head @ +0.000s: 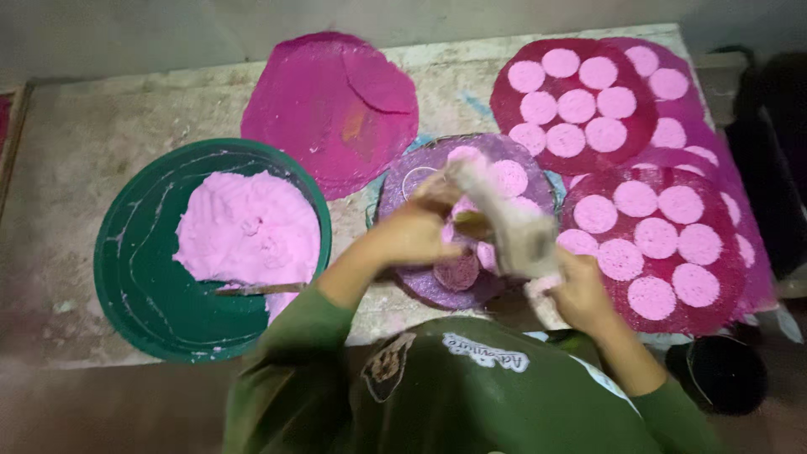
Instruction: The person presses pink batter from a green basin into a handheld wooden mold and releases molded cake rounds onto round trays, repeating for many pieces. They then stack the trays into a steamer pot on a stove, cover it, and later arrange finished trays and place woven bamboo lids over them.
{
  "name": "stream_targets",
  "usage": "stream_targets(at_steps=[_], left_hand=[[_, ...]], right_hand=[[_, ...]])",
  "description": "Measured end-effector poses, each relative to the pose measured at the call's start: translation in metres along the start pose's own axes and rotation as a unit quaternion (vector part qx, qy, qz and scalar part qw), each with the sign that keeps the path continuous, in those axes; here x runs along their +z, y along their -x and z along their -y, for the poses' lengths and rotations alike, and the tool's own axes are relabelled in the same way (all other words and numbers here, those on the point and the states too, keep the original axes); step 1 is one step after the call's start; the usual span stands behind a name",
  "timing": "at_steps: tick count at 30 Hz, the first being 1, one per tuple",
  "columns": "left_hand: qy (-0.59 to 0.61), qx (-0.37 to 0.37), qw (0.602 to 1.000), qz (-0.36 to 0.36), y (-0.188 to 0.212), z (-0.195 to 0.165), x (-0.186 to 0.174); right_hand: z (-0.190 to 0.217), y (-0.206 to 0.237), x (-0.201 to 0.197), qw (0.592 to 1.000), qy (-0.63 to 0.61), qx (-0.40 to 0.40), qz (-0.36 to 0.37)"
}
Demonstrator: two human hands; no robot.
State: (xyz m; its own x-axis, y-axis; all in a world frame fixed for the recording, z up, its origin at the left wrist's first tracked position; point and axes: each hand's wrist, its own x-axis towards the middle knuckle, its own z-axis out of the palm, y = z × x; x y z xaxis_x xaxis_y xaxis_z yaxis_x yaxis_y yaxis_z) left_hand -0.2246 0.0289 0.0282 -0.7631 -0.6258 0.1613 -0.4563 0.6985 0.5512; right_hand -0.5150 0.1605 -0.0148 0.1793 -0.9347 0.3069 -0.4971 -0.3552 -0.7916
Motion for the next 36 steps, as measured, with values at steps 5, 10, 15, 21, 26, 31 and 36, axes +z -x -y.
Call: stream_targets(at_steps=[5,10,15,21,26,31,36], left_hand=[[0.044,-0.052,0.976,0.208,0.058,-0.096,-0.062],[0.115,-0.012,0.979,0.169,0.091,-0.100,-0.096],[0.070,-0.120,0.985,0.101,0.166,-0.102,-0.098],[0.066,-0.172,0.982,-0.040,0.263,-0.047,-0.066],[0.378,-0.234,0.873,-0.202,0.364,0.027,-0.084],[0.590,-0.132,0.757,-0.248,0.370,0.034,-0.077],[0.584,-0.188,0.670,-0.418,0.339,0.074,-0.043]], right_hand=[[0.111,-0.069,-0.016,0.924,0.166,-0.304,0.163],[0.167,-0.157,-0.002,0.770,0.136,-0.544,0.303],[0.180,-0.151,0.050,0.754,-0.076,-0.274,0.592],[0.163,-0.164,0.106,0.710,-0.179,-0.273,0.624],[0.172,-0.219,0.131,0.753,-0.042,-0.432,0.494],[0.211,-0.302,0.186,0.572,0.325,-0.731,0.182],[0.220,-0.300,0.257,0.759,0.264,-0.593,0.045]])
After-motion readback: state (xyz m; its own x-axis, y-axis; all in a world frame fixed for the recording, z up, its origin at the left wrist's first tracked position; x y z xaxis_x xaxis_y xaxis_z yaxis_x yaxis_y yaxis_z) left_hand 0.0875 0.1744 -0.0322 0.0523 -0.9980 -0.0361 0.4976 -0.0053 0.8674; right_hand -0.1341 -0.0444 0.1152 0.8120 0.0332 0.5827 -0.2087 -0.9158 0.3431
